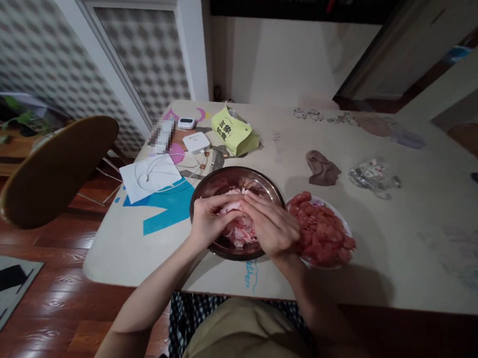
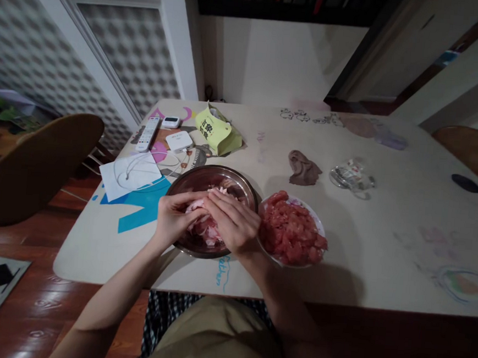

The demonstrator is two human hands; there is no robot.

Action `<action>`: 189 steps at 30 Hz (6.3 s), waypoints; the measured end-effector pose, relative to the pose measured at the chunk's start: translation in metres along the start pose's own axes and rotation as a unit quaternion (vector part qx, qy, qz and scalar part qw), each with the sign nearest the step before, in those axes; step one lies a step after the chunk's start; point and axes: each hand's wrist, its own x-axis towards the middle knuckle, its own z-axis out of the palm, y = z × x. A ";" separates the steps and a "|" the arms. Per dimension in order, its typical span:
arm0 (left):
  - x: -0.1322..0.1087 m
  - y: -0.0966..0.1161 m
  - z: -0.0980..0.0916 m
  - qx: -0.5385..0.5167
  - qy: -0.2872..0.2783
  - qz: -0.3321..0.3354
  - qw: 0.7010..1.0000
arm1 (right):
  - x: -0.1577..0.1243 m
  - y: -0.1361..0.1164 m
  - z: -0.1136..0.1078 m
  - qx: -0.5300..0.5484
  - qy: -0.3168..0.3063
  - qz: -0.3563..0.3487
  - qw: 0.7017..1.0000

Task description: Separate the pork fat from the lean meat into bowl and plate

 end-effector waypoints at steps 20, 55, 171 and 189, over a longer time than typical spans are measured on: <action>-0.007 0.007 0.001 0.046 0.036 0.134 0.989 | 0.010 -0.013 0.000 0.071 0.091 0.179 0.977; -0.012 0.004 -0.004 0.115 0.031 0.258 0.959 | 0.020 -0.018 -0.007 0.074 0.094 0.196 0.973; -0.002 0.008 -0.001 0.027 0.005 0.022 0.999 | 0.014 0.013 -0.020 0.119 -0.034 0.083 0.989; -0.004 0.013 -0.003 0.014 0.011 0.086 0.996 | 0.013 -0.001 -0.016 0.247 -0.003 0.368 0.896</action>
